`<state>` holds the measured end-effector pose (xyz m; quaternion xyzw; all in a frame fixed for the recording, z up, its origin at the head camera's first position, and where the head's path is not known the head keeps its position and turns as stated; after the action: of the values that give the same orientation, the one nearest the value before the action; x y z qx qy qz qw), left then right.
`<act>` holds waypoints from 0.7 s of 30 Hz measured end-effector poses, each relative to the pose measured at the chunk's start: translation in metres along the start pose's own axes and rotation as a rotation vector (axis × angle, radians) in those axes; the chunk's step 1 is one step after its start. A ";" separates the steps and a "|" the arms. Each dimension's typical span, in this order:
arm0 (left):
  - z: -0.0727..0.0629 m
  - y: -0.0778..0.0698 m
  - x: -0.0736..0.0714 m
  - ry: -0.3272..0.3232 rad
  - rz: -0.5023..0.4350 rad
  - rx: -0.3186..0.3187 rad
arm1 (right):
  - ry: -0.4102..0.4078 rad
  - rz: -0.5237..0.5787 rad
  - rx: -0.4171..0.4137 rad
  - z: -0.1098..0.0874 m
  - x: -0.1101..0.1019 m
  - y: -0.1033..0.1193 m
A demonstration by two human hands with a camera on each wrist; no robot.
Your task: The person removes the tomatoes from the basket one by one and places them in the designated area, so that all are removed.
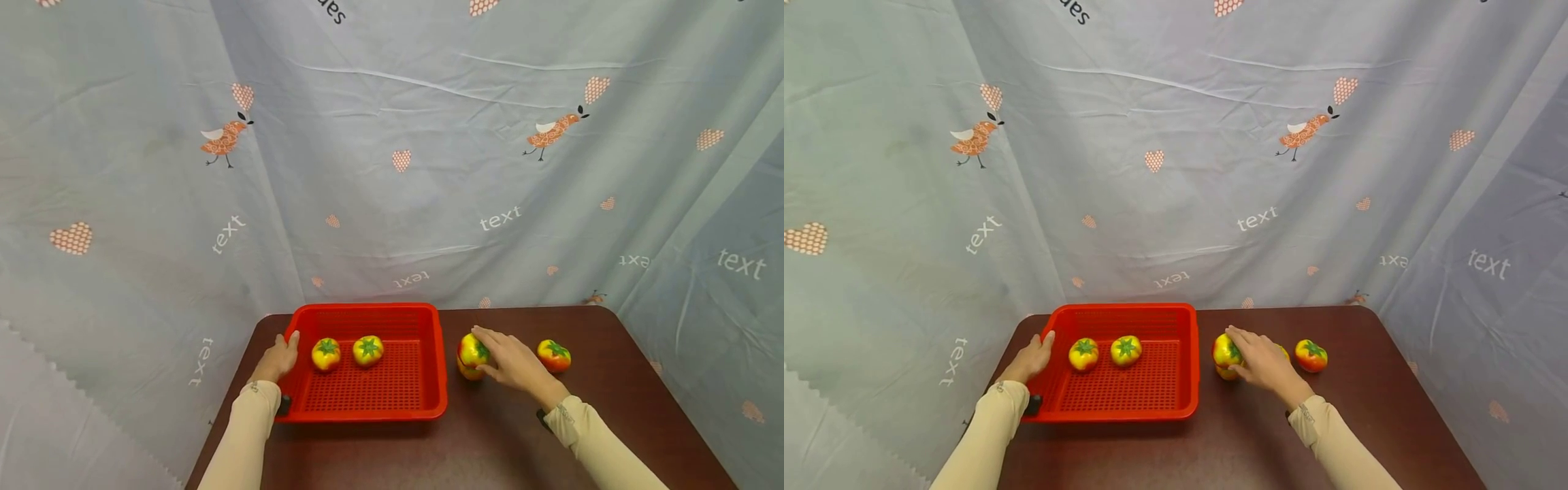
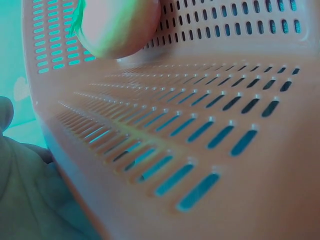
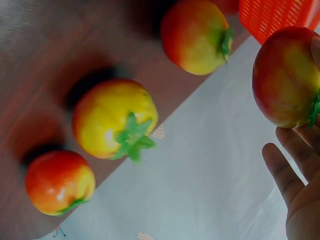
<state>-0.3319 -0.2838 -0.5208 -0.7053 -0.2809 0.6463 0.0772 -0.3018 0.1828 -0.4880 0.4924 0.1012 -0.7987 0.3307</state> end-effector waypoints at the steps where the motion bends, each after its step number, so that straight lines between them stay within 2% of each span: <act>1: 0.000 0.000 0.000 0.001 -0.001 -0.002 | -0.008 -0.004 -0.012 -0.003 0.000 0.001; 7: 0.001 0.003 0.001 0.005 -0.005 -0.010 | -0.048 -0.003 -0.089 -0.021 0.003 0.006; 14: 0.000 0.004 0.002 0.015 -0.012 -0.020 | 0.027 -0.002 -0.053 -0.041 0.011 0.007; 21: 0.001 0.003 0.001 0.016 -0.020 -0.012 | -0.022 0.003 -0.098 -0.054 0.013 0.012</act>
<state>-0.3319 -0.2859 -0.5235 -0.7080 -0.2912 0.6382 0.0815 -0.2593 0.1945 -0.5233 0.4668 0.1360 -0.7978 0.3566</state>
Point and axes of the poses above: each hand's wrist, its own z-axis towards the middle knuckle, its own x-axis out of the palm, y = z × x, the point moved 5 cm from there along z, towards the middle knuckle, and after that the axes turned 12 degrees about -y, right-handed, at the moved point
